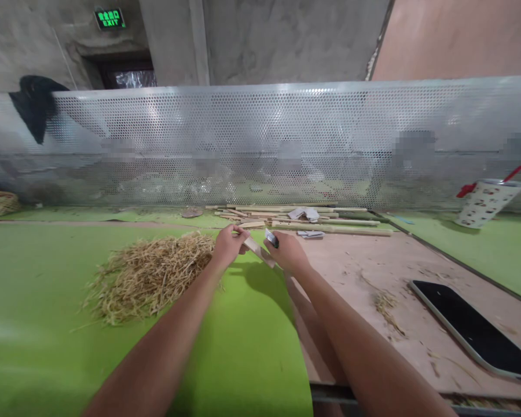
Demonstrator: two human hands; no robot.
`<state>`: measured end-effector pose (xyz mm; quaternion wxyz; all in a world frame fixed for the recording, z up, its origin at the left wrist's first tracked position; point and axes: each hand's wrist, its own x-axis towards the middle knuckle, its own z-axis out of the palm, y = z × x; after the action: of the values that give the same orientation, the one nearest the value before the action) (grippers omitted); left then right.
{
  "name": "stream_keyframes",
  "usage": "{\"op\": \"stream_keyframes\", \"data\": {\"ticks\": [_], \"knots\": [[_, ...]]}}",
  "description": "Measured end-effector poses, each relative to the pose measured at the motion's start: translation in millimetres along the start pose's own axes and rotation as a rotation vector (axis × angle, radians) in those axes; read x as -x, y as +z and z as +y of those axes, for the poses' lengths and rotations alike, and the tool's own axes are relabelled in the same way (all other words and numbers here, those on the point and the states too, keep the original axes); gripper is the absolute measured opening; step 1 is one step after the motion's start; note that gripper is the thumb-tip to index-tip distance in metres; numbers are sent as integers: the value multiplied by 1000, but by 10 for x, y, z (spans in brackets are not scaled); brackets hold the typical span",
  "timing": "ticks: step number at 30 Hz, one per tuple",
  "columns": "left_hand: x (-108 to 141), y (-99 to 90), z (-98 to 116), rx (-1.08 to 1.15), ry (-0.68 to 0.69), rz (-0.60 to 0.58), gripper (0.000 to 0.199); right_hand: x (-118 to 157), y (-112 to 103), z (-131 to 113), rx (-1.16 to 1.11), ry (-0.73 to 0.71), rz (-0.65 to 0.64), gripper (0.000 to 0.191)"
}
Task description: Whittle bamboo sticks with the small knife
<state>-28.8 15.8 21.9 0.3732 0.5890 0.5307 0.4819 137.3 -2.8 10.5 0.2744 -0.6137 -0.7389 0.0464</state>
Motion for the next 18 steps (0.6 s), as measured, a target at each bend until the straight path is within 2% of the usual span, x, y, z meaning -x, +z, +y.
{"op": "stream_keyframes", "data": {"ticks": [3,6,8,11,13,15,18], "knots": [[36,-43,80,-56,62,30,19,-3,-12,20,-32,24,44,27],[83,-47,100,-102,246,67,23,-1,-5,23,-41,41,79,32],[114,-15,52,-96,308,43,28,4,-2,22,-50,60,102,34],[144,68,-75,-17,245,-125,60,12,-3,34,-75,113,137,37],[146,119,-145,17,187,-238,74,12,-1,54,-94,125,149,37],[135,148,-173,42,146,-290,73,10,8,79,-114,90,135,33],[113,156,-156,81,114,-313,53,4,30,116,-135,-4,59,32]]}}
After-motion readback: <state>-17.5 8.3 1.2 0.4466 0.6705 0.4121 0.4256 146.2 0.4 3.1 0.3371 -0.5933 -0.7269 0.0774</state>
